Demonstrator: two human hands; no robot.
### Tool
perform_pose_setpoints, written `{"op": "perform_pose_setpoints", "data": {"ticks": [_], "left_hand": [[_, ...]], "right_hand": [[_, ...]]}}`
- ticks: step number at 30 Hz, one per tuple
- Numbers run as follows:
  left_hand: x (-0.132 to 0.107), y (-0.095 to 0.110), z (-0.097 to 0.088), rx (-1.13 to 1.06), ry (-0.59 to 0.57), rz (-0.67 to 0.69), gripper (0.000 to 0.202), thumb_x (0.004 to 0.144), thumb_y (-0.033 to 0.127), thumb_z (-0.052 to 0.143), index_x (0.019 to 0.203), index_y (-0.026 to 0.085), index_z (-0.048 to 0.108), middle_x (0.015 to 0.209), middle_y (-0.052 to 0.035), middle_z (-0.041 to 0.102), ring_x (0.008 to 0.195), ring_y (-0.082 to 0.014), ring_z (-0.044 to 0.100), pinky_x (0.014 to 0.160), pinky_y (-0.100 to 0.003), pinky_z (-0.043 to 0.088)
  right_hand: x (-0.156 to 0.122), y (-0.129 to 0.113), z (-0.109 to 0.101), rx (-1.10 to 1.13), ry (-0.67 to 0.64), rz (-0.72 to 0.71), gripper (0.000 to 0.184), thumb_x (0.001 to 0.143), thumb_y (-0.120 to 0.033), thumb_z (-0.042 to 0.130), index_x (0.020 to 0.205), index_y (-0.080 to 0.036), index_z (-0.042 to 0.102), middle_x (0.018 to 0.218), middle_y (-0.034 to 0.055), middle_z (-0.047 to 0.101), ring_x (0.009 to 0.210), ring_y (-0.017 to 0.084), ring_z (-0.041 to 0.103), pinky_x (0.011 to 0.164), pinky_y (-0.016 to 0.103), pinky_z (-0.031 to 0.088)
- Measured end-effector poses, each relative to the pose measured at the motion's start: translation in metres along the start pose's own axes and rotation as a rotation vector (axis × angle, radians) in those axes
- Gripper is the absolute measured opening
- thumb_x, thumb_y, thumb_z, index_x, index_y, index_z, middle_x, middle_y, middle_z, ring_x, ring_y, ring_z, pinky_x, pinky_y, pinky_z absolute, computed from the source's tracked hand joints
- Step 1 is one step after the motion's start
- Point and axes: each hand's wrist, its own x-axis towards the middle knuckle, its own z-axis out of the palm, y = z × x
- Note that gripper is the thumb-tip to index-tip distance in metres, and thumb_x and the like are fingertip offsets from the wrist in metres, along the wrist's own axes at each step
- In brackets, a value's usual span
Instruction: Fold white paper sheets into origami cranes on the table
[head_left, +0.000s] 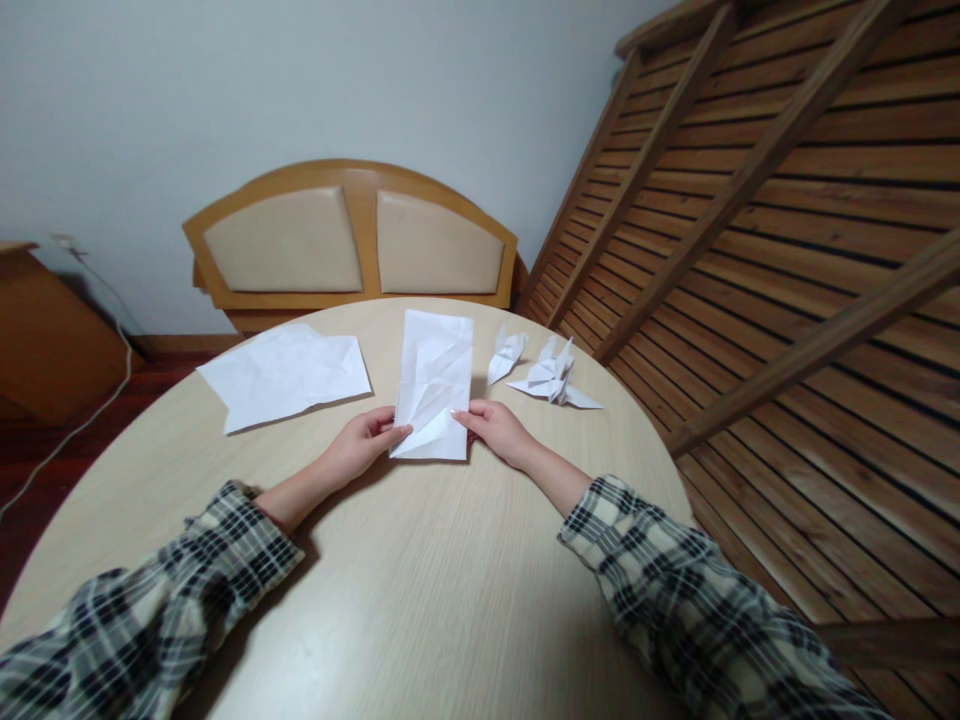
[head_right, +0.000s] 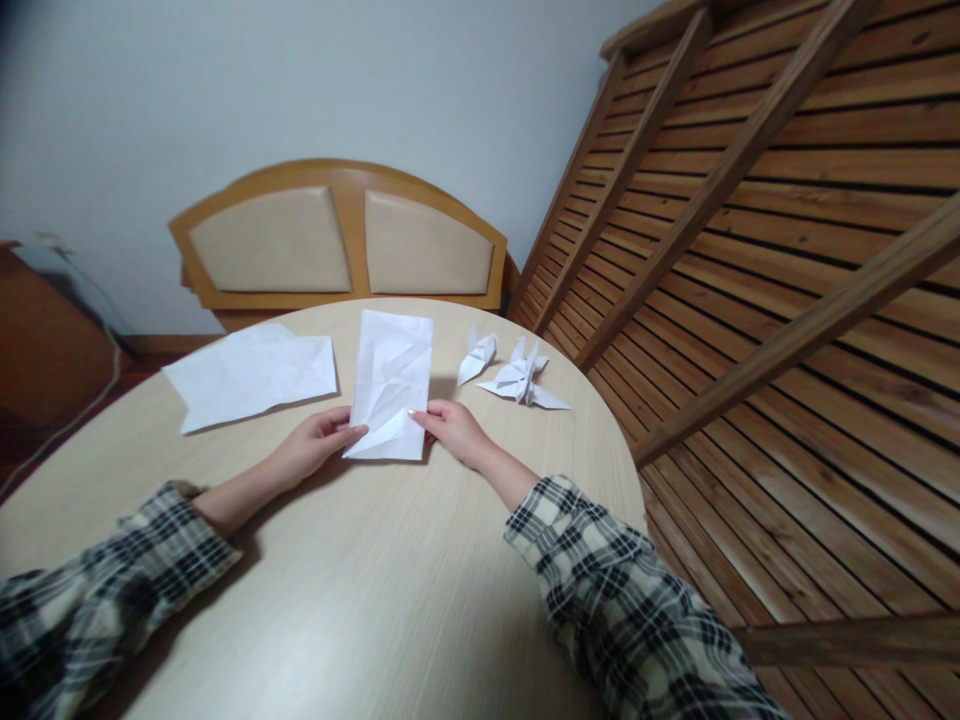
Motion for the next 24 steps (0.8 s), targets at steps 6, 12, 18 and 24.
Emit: {"op": "perform_pose_setpoints", "data": {"ticks": [6,12,18,24], "left_hand": [[0.001,-0.004,-0.001,-0.004,0.066,0.025,0.037,0.078,0.04,0.071,0.103,0.013,0.069,0.098,-0.0103,0.074,0.083,-0.0212,0.066,0.072,-0.031,0.051],[-0.001,0.003,0.005,0.073,-0.031,0.043,0.043,0.074,0.042,0.074,0.105,0.013,0.066,0.097,-0.0097,0.073,0.082,-0.0215,0.065,0.071,-0.032,0.051],[-0.001,0.005,0.005,0.108,-0.054,0.043,0.039,0.074,0.039,0.073,0.101,0.013,0.064,0.09,-0.0073,0.071,0.076,-0.0195,0.063,0.068,-0.031,0.051],[0.003,-0.004,0.001,0.046,0.022,0.037,0.044,0.075,0.041,0.073,0.107,0.013,0.064,0.093,-0.0091,0.072,0.076,-0.0195,0.064,0.066,-0.03,0.05]], "right_hand": [[-0.001,-0.003,-0.001,0.04,-0.067,0.012,0.04,0.069,-0.054,0.077,0.076,-0.015,0.067,0.07,0.0012,0.064,0.064,0.013,0.056,0.061,0.027,0.045],[-0.001,0.0,-0.002,-0.009,-0.038,-0.015,0.036,0.073,-0.051,0.074,0.075,-0.015,0.066,0.067,0.0003,0.061,0.062,0.013,0.055,0.06,0.028,0.044],[-0.002,-0.002,-0.001,-0.018,-0.031,-0.015,0.036,0.073,-0.05,0.074,0.072,-0.016,0.065,0.066,-0.0002,0.06,0.063,0.013,0.054,0.06,0.027,0.044],[-0.003,-0.006,-0.001,0.03,-0.103,0.022,0.036,0.072,-0.05,0.076,0.074,-0.016,0.065,0.067,-0.0002,0.062,0.063,0.012,0.056,0.062,0.027,0.045]]}}
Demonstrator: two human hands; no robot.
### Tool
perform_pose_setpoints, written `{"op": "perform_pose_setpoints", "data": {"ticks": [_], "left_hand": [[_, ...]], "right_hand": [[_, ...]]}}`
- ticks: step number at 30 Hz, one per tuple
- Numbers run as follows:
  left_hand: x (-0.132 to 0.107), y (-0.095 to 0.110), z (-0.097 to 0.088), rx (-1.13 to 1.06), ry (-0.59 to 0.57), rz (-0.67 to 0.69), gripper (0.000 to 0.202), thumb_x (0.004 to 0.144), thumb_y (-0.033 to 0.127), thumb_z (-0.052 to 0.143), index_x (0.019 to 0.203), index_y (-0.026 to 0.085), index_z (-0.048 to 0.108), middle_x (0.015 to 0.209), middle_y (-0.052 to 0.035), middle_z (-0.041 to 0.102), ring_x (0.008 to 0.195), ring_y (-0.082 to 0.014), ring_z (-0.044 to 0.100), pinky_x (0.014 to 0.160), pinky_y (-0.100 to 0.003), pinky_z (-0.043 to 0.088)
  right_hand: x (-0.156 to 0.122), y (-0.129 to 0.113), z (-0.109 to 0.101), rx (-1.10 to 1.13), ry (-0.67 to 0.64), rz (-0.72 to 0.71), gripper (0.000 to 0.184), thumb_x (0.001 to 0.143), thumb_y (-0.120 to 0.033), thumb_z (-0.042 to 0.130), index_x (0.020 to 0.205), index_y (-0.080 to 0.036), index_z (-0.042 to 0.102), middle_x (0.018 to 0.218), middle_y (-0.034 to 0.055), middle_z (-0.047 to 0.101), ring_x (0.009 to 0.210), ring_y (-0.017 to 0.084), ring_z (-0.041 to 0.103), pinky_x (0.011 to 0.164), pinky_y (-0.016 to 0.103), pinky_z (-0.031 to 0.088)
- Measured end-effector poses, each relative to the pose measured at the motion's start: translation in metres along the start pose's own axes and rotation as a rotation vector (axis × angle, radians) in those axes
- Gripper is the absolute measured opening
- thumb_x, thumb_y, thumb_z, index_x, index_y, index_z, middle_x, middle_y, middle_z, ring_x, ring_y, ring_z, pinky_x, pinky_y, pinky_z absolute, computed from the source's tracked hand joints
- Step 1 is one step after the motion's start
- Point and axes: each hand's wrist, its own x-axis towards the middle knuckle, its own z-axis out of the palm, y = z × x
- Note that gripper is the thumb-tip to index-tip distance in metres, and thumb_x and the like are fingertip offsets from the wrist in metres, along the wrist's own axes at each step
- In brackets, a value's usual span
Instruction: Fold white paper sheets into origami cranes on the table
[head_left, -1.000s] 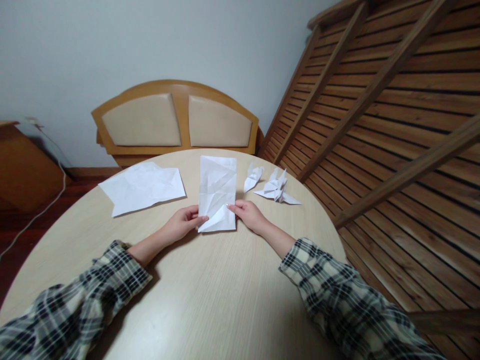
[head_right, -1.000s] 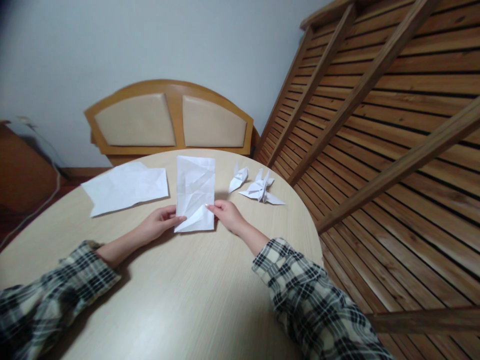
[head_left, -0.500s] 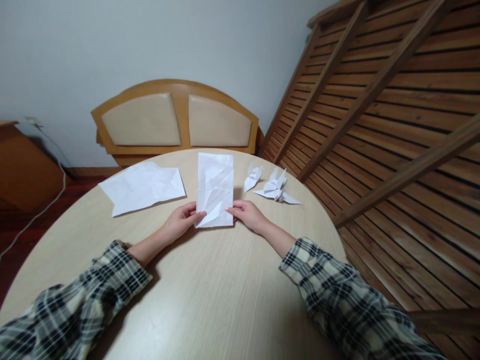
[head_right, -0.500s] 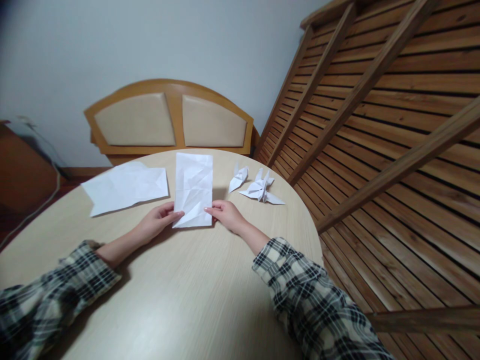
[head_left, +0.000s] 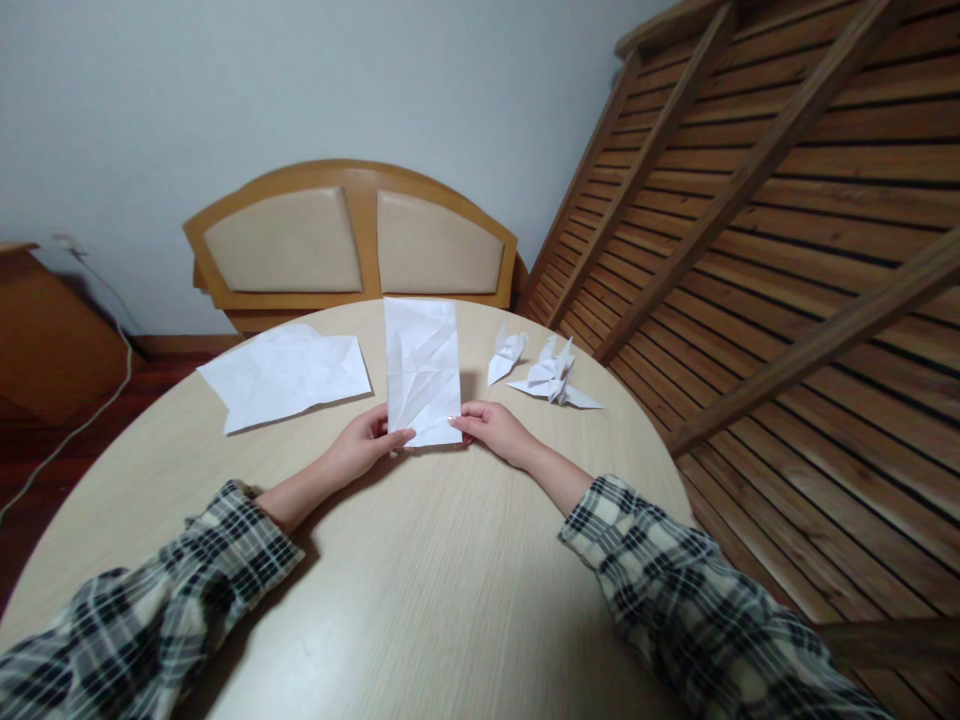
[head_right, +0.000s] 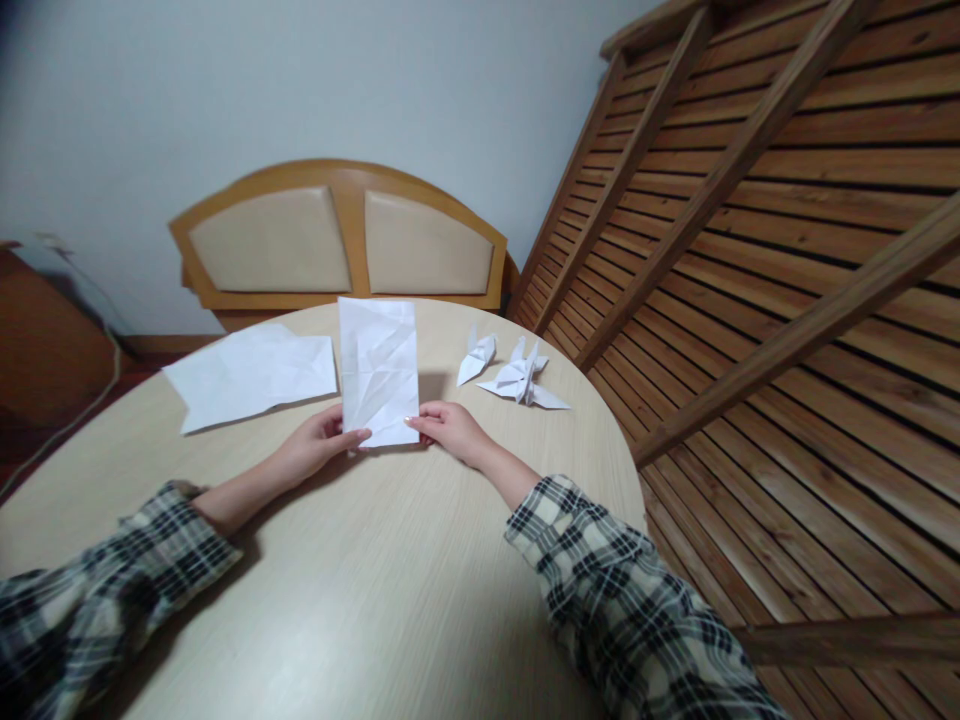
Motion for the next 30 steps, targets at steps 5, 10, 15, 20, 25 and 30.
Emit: {"op": "perform_pose_setpoints", "data": {"ticks": [5,10,15,20,25,30], "left_hand": [[0.0,0.0,0.0,0.006,0.013,0.005,0.043,0.075,0.04,0.073,0.106,0.012,0.064,0.089,-0.0089,0.072,0.074,-0.0193,0.063,0.064,-0.029,0.048],[-0.002,0.005,0.002,0.039,-0.001,-0.005,0.042,0.075,0.042,0.073,0.103,0.013,0.063,0.083,-0.0063,0.07,0.07,-0.0189,0.061,0.062,-0.029,0.046],[-0.001,0.004,0.002,0.032,0.025,0.012,0.039,0.075,0.044,0.072,0.098,0.013,0.062,0.079,-0.0051,0.067,0.066,-0.0165,0.057,0.06,-0.028,0.044],[-0.001,0.005,0.001,0.017,0.063,0.021,0.035,0.077,0.041,0.071,0.096,0.013,0.061,0.079,-0.0048,0.067,0.067,-0.0161,0.057,0.06,-0.028,0.045],[-0.001,0.007,0.003,0.028,0.059,0.015,0.038,0.077,0.044,0.07,0.098,0.013,0.06,0.079,-0.0047,0.066,0.065,-0.0156,0.056,0.058,-0.027,0.044],[-0.002,0.01,0.004,0.065,0.031,0.011,0.034,0.079,0.045,0.068,0.092,0.016,0.057,0.063,0.0031,0.053,0.053,-0.0112,0.047,0.051,-0.025,0.036]], "right_hand": [[0.0,0.004,0.001,0.036,0.003,0.013,0.035,0.072,-0.048,0.077,0.075,-0.016,0.065,0.066,0.0008,0.064,0.062,0.013,0.06,0.063,0.027,0.05],[0.001,0.006,0.001,0.01,0.033,0.014,0.035,0.075,-0.048,0.075,0.078,-0.015,0.065,0.063,0.0013,0.066,0.056,0.011,0.061,0.058,0.025,0.05],[0.001,0.005,0.0,0.026,0.02,0.027,0.033,0.075,-0.045,0.076,0.078,-0.014,0.065,0.065,0.0023,0.068,0.058,0.011,0.062,0.06,0.025,0.052],[-0.001,0.003,0.0,0.049,-0.033,0.03,0.032,0.075,-0.042,0.078,0.082,-0.013,0.066,0.073,0.0049,0.072,0.066,0.012,0.066,0.066,0.025,0.055],[0.001,0.005,-0.001,0.068,-0.02,0.038,0.032,0.073,-0.041,0.08,0.079,-0.013,0.065,0.071,0.0044,0.072,0.064,0.012,0.066,0.064,0.024,0.055],[0.002,0.006,-0.002,0.091,0.017,0.042,0.029,0.074,-0.038,0.079,0.08,-0.014,0.065,0.068,0.0026,0.07,0.06,0.01,0.064,0.061,0.023,0.053]]}}
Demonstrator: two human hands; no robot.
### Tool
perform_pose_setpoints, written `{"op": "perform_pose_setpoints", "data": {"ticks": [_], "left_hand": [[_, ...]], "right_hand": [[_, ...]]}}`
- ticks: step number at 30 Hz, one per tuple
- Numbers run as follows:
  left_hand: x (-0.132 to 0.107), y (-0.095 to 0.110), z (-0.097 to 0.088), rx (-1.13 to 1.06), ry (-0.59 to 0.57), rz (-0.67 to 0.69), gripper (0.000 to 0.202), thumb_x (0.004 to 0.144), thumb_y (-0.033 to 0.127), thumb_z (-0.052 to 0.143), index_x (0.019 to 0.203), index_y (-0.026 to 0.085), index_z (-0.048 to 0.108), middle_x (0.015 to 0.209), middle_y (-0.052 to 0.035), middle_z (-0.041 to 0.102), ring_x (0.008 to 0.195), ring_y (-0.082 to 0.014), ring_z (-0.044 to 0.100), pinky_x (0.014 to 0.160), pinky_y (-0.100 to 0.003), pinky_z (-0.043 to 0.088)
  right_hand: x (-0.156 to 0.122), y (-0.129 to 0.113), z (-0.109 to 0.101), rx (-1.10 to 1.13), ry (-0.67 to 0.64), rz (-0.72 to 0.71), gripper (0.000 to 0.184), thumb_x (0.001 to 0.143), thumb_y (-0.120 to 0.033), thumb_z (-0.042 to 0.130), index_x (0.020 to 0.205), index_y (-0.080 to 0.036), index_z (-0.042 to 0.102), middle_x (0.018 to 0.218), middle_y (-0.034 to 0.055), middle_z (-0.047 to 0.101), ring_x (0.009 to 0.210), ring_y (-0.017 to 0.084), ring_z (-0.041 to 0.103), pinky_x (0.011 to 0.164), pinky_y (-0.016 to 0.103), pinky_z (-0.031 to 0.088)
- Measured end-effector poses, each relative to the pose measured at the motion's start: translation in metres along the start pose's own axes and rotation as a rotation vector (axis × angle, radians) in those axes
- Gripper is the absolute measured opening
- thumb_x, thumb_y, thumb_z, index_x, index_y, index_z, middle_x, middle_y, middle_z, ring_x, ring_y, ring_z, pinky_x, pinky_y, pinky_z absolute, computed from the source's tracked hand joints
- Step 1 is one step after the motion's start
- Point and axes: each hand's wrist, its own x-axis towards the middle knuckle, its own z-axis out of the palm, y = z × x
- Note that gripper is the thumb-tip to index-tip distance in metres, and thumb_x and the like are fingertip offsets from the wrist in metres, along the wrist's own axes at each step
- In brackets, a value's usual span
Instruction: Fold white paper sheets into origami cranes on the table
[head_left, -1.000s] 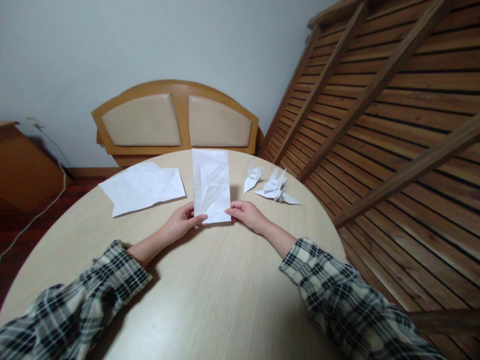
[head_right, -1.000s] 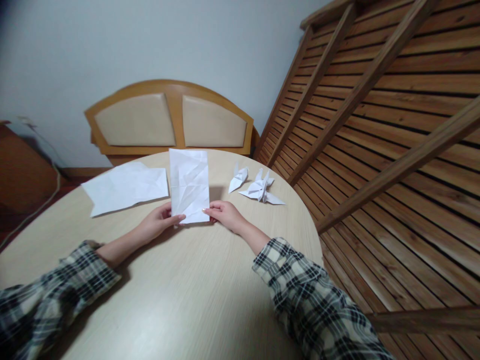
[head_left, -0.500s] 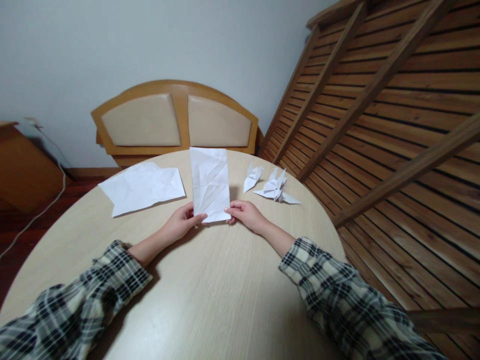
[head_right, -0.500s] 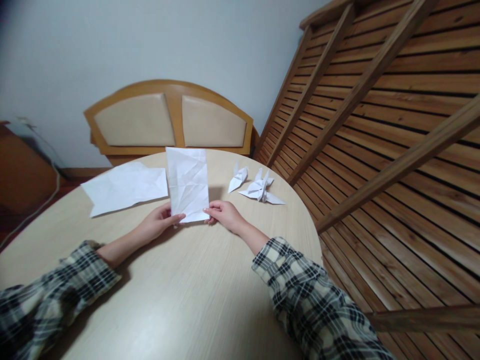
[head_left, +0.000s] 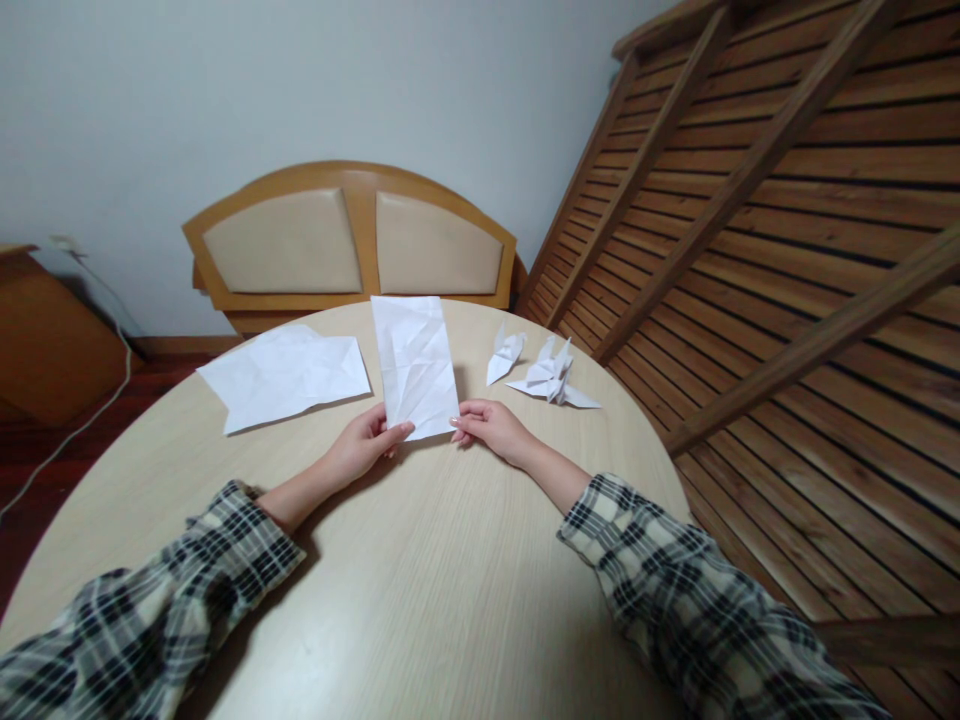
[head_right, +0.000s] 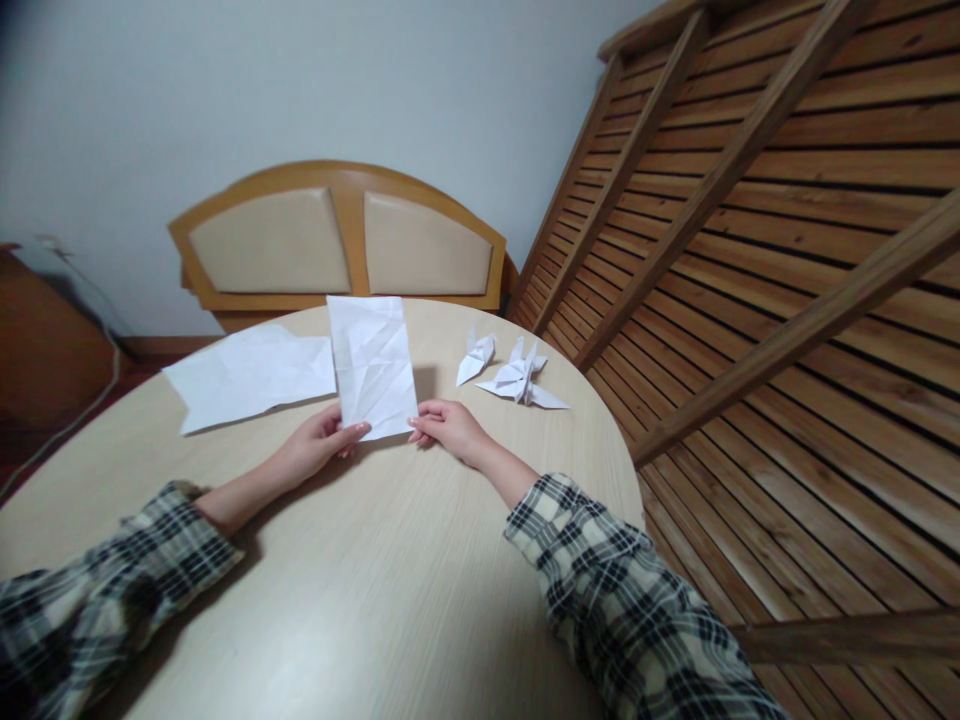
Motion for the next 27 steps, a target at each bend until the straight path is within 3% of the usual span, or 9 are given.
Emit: {"op": "perform_pose_setpoints", "data": {"ticks": [9,14,20,23,27], "left_hand": [[0.0014,-0.0074,-0.0025,0.018,-0.1,0.025,0.035,0.082,0.046,0.065,0.094,0.016,0.053,0.058,0.0054,0.048,0.052,-0.0104,0.042,0.049,-0.024,0.031],[-0.0003,-0.0045,-0.0034,0.036,-0.139,0.016,0.033,0.083,0.046,0.064,0.093,0.017,0.054,0.056,0.0058,0.046,0.051,-0.0106,0.041,0.048,-0.024,0.029],[-0.0035,0.0014,-0.0056,0.082,-0.203,-0.02,0.032,0.084,0.048,0.063,0.083,0.016,0.059,0.054,0.0039,0.05,0.05,-0.0117,0.045,0.05,-0.025,0.034],[-0.0019,-0.0004,-0.0057,0.068,-0.143,-0.002,0.036,0.083,0.051,0.061,0.077,0.015,0.063,0.064,-0.0027,0.063,0.061,-0.0166,0.056,0.059,-0.028,0.043],[0.0011,-0.0039,-0.0054,-0.066,0.007,-0.008,0.039,0.081,0.05,0.064,0.095,0.014,0.07,0.095,-0.0097,0.074,0.088,-0.025,0.065,0.079,-0.035,0.05]], "right_hand": [[0.0033,0.0014,-0.002,0.024,0.092,-0.005,0.025,0.078,-0.035,0.074,0.089,-0.015,0.065,0.065,0.0,0.068,0.057,0.009,0.06,0.054,0.02,0.047],[-0.0007,-0.0009,0.0005,-0.074,0.033,-0.03,0.033,0.084,-0.046,0.067,0.075,-0.015,0.061,0.06,-0.0009,0.063,0.052,0.008,0.056,0.051,0.02,0.046],[-0.0018,0.0002,0.0012,-0.178,0.007,-0.019,0.038,0.083,-0.051,0.066,0.073,-0.016,0.059,0.054,-0.0036,0.055,0.049,0.008,0.051,0.046,0.02,0.043],[-0.0023,-0.0009,-0.0001,-0.243,-0.048,-0.038,0.038,0.083,-0.053,0.064,0.075,-0.016,0.059,0.056,-0.0041,0.052,0.049,0.008,0.049,0.045,0.02,0.041],[-0.0051,-0.0043,-0.0012,-0.329,-0.138,-0.071,0.04,0.085,-0.054,0.06,0.073,-0.017,0.056,0.057,-0.0044,0.048,0.05,0.009,0.047,0.046,0.021,0.039]]}}
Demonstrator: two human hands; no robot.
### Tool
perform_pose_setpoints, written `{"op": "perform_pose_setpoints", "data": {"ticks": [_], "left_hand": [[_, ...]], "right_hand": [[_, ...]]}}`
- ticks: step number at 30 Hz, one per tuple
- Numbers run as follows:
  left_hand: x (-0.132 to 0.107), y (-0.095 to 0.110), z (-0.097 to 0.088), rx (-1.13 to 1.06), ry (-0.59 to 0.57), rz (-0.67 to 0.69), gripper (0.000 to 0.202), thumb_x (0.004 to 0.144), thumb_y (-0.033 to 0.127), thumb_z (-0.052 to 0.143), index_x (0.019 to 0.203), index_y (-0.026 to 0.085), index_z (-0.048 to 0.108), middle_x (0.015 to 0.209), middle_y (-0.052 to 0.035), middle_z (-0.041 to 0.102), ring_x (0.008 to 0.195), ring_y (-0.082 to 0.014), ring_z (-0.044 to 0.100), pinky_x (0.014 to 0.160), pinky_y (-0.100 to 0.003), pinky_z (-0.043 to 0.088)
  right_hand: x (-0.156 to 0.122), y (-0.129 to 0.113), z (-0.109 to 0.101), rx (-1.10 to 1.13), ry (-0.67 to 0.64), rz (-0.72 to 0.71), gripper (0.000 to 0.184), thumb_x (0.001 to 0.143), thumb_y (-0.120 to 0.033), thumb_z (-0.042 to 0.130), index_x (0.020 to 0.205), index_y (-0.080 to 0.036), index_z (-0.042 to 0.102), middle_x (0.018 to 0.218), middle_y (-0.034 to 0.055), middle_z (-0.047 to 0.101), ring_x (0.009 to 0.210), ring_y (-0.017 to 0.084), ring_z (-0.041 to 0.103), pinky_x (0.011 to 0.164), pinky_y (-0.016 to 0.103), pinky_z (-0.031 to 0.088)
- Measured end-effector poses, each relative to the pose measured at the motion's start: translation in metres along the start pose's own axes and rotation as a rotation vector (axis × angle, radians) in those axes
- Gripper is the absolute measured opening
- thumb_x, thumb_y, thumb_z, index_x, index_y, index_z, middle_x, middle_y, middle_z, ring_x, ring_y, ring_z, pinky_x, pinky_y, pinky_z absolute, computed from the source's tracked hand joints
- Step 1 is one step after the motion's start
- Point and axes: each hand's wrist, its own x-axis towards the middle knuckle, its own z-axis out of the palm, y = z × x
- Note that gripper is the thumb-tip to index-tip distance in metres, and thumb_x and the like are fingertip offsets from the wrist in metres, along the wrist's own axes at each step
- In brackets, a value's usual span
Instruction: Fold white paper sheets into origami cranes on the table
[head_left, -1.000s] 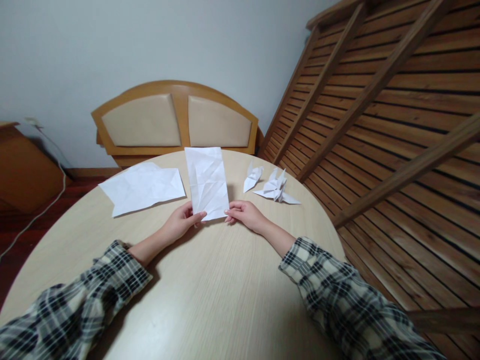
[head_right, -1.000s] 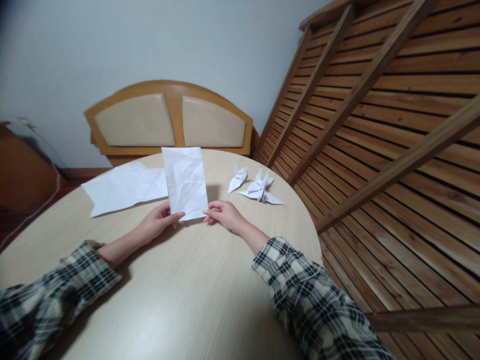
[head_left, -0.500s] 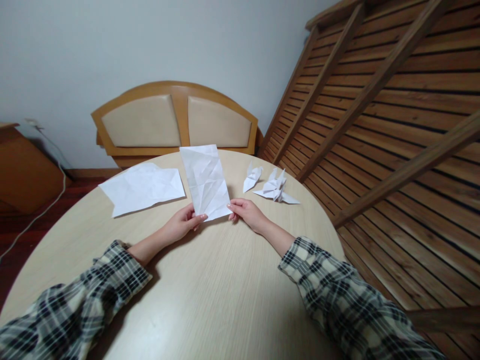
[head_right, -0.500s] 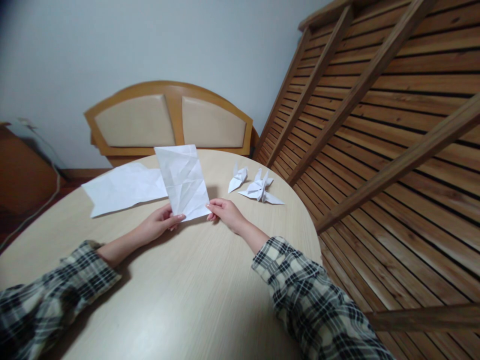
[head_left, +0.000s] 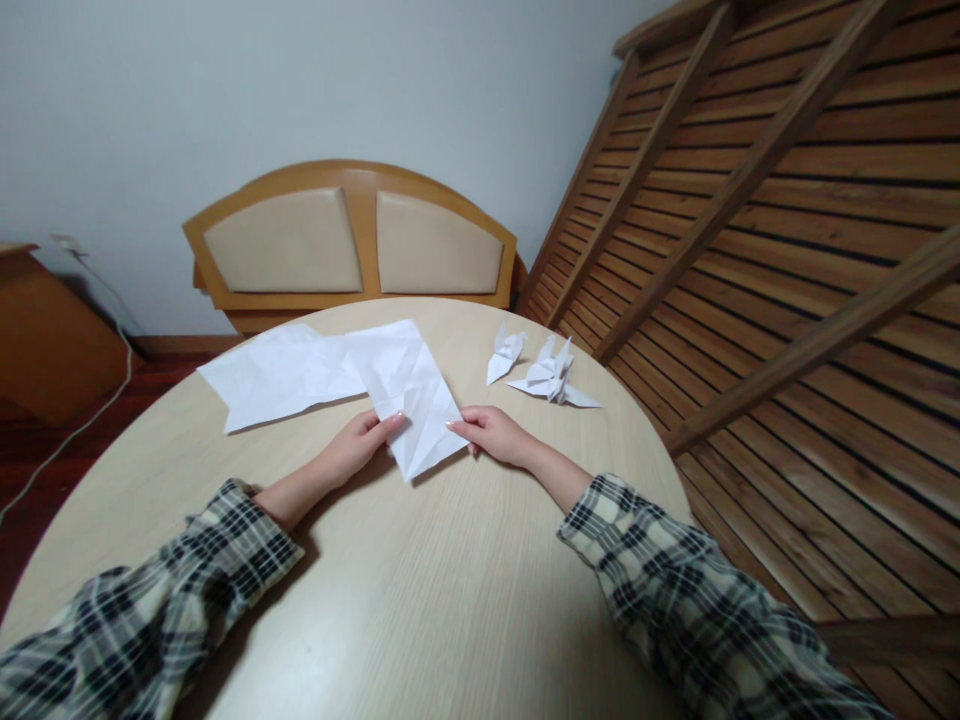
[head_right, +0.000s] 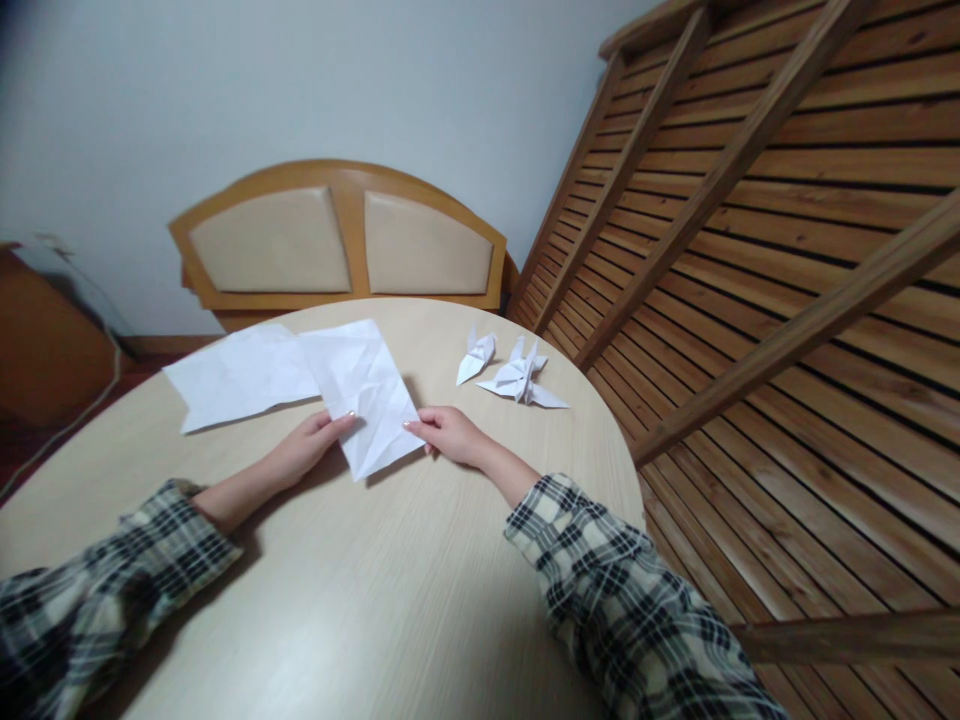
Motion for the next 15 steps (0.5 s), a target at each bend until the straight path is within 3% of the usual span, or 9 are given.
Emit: {"op": "perform_pose_setpoints", "data": {"ticks": [9,13,15], "left_hand": [[0.0018,-0.0026,-0.0006,-0.236,0.101,-0.055,0.04,0.076,0.043,0.075,0.099,0.011,0.071,0.101,-0.0135,0.075,0.089,-0.0269,0.068,0.086,-0.04,0.052],[0.0013,0.0002,0.0004,-0.265,0.1,-0.039,0.038,0.074,0.04,0.076,0.099,0.012,0.07,0.099,-0.0122,0.076,0.088,-0.0268,0.07,0.087,-0.042,0.053],[0.0003,0.0022,-0.0004,-0.265,0.083,-0.052,0.036,0.073,0.038,0.076,0.097,0.012,0.069,0.097,-0.012,0.077,0.085,-0.0256,0.07,0.084,-0.041,0.054]], "right_hand": [[-0.0034,-0.0054,-0.0021,-0.12,-0.105,-0.029,0.042,0.088,-0.055,0.055,0.073,-0.016,0.055,0.062,-0.0035,0.047,0.056,0.01,0.044,0.052,0.023,0.033],[-0.0057,-0.009,-0.0004,-0.199,-0.121,-0.071,0.044,0.086,-0.053,0.059,0.063,-0.017,0.049,0.059,-0.0045,0.041,0.057,0.009,0.038,0.053,0.023,0.027],[-0.0065,-0.0102,0.0007,-0.168,-0.138,-0.076,0.045,0.086,-0.053,0.06,0.063,-0.017,0.051,0.06,-0.0037,0.045,0.058,0.01,0.041,0.054,0.023,0.03]]}}
